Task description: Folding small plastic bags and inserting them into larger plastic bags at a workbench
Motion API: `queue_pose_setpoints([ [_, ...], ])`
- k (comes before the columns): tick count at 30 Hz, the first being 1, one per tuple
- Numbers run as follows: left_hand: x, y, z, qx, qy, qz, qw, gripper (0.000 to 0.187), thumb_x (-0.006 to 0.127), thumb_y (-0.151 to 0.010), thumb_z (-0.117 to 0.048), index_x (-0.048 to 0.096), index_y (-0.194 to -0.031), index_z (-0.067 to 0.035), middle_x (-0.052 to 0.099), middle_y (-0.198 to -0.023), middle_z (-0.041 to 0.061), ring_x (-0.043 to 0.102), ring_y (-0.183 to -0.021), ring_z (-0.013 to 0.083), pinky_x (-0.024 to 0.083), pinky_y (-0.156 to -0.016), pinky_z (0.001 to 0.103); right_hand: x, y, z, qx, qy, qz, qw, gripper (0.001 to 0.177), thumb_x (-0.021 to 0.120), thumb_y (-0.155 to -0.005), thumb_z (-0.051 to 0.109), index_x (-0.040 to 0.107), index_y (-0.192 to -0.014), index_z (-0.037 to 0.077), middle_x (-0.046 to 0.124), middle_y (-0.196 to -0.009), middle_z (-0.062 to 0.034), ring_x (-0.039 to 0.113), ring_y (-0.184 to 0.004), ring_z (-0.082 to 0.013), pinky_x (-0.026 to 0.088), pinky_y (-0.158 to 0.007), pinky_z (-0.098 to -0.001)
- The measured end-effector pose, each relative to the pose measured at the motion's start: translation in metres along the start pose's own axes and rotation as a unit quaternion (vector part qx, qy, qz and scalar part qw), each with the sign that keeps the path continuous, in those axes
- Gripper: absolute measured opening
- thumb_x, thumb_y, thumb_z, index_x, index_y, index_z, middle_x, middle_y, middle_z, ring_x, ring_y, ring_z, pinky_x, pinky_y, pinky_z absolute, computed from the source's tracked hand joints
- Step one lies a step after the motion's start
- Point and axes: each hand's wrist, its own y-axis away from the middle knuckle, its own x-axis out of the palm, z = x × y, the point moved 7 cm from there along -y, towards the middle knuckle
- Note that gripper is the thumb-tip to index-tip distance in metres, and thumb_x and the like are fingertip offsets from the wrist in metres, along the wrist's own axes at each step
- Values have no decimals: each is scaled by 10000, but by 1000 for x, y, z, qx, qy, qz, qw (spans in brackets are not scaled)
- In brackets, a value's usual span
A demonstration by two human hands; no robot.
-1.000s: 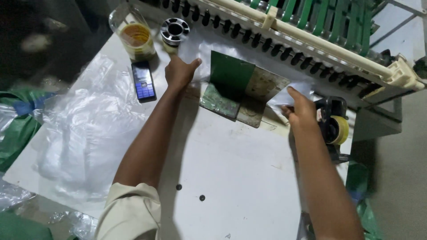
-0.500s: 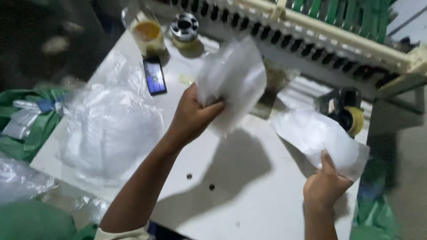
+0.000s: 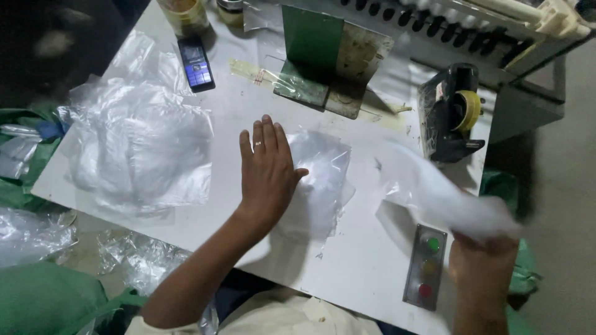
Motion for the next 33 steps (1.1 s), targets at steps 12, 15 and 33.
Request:
queue_pose_setpoints([
  [12, -5, 226, -50, 198, 603, 163, 756, 370, 467, -1059, -244, 662, -1309, -54, 668, -1379, 125, 584, -1367, 354, 428, -1168, 493, 25, 168, -92, 21, 45, 638, 769, 349, 550, -1001, 444, 615, -1102, 116, 676, -1388, -169, 643, -1307, -340, 502, -1060, -421],
  [15, -18, 226, -47, 131, 658, 280, 687, 354, 452, -1054, -334, 647, -1202, -78, 683, -1188, 118, 636, -1132, 308, 461, -965, 412, 30, 152, -92, 309, 168, 447, 822, 613, 746, -794, 220, 649, -1390, 113, 694, -1319, -121, 707, -1042, -280, 566, -866, -360],
  [33, -9, 221, -29, 79, 570, 192, 795, 514, 717, -863, -519, 556, -1134, -114, 559, -1052, 71, 552, -972, 273, 418, -898, 426, 58, 180, -130, 140, 132, 527, 828, 438, 485, -1006, 348, 740, -1189, 42, 757, -1268, -134, 719, -1159, -245, 506, -1007, -367],
])
